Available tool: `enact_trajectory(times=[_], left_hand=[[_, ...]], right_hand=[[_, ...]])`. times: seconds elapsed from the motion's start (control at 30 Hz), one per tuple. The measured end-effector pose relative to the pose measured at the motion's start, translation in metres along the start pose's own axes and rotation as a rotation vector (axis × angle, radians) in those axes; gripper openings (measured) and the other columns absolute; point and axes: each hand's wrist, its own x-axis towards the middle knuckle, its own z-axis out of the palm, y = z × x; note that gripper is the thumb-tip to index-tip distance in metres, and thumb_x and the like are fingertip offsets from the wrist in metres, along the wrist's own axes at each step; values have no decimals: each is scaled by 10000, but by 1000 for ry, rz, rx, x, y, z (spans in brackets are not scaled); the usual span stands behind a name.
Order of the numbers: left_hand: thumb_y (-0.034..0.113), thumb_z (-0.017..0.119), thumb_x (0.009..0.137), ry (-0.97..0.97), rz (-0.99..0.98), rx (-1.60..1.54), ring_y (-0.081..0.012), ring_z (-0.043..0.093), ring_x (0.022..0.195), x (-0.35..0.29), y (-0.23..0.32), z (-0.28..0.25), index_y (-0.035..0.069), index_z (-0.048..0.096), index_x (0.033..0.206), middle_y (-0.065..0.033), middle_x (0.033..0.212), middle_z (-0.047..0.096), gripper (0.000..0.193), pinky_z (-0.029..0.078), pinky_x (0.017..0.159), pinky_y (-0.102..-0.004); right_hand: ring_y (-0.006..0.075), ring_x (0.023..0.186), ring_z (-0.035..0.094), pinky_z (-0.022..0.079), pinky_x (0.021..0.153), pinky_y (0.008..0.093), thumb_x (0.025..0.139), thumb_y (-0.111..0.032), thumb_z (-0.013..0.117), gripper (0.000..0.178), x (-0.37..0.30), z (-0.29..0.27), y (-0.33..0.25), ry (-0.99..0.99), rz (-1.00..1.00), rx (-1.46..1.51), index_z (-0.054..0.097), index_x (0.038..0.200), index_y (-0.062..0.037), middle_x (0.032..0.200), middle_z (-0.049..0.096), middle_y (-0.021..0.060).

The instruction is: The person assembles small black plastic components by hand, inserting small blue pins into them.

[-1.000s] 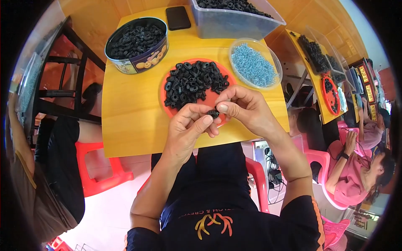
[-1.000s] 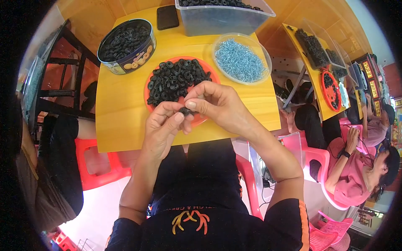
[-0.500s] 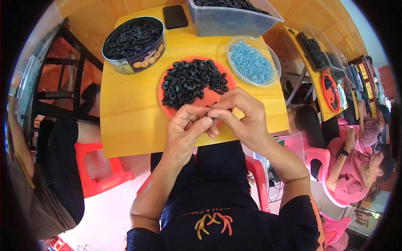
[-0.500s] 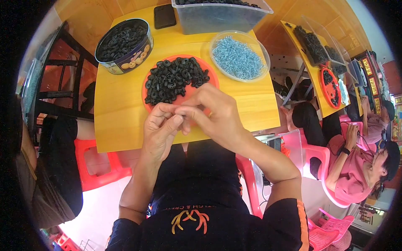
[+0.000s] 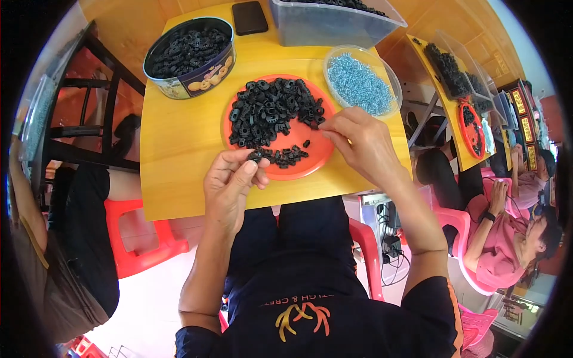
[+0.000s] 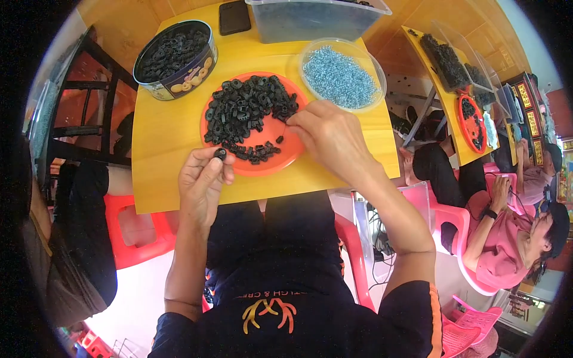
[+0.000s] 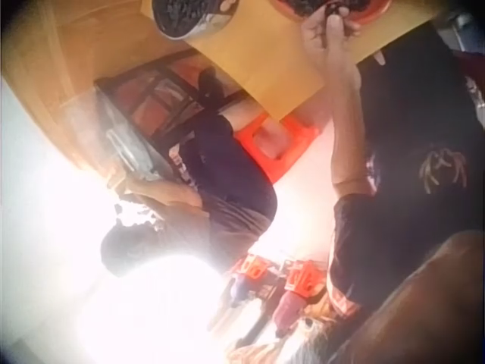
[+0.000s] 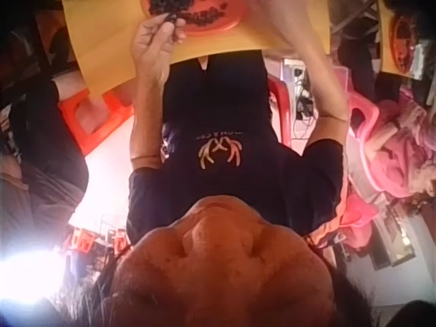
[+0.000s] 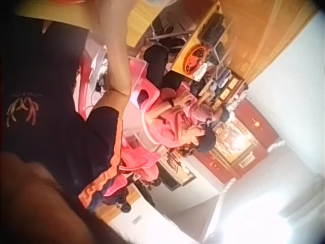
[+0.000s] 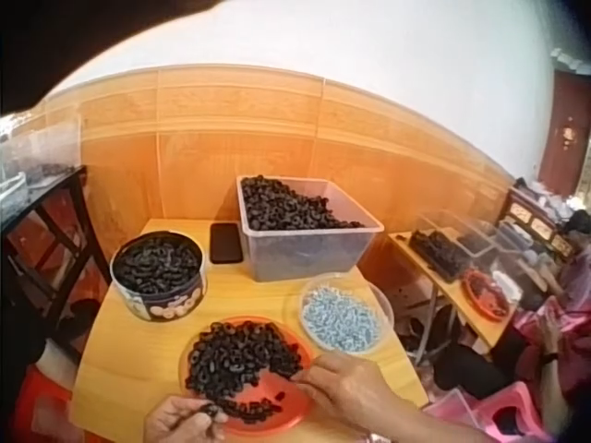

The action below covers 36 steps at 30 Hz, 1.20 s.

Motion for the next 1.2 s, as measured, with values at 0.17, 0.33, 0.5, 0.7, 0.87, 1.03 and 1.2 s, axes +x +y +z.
enact_trajectory(times=[0.17,0.33,0.5,0.7,0.87,1.03,1.2], left_hand=[[39,587,933,0,-31,1,-168,639,761,-1,-1,3,4,574,1085,-162,981,682,156,513,695,-286],[37,597,927,-8,-47,5,-168,638,759,-1,0,3,5,574,1080,-158,970,684,157,515,696,-289],[34,594,927,-15,-61,-2,-164,636,751,-2,0,2,2,576,1077,-154,965,684,154,516,696,-291],[47,590,933,-63,-58,36,-157,635,740,1,3,13,-1,572,1077,-150,961,684,153,516,690,-292],[59,595,934,-128,-33,9,-155,635,741,5,2,31,4,561,1075,-150,955,683,155,512,684,-285],[73,596,937,-129,-31,-70,-154,632,748,6,-4,47,8,555,1080,-151,965,679,163,504,687,-283],[78,596,940,-130,-17,-122,-152,630,748,7,-8,56,5,551,1076,-141,962,676,161,503,686,-284]], right_hand=[[286,811,627,506,685,394,779,-103,694,114,9,14,1,-226,-92,-66,687,887,-69,847,633,85],[282,802,627,505,668,399,760,-125,707,138,17,23,0,-345,-83,-155,651,869,-62,840,596,83],[247,797,636,501,659,352,770,-110,726,172,13,22,2,-307,-9,-17,635,901,-46,897,629,89],[78,711,577,466,630,230,865,-63,688,171,4,12,-17,-128,343,744,658,1028,-18,872,635,20],[34,696,522,430,611,193,897,-62,667,192,-1,8,-38,112,427,1250,663,1087,-34,858,624,-19],[30,606,448,363,526,198,911,-92,640,168,-6,12,-47,139,567,1398,636,1065,-26,789,580,-20],[41,569,417,331,485,207,924,-92,607,138,-10,18,-50,193,553,1496,603,1053,-42,756,568,1]])
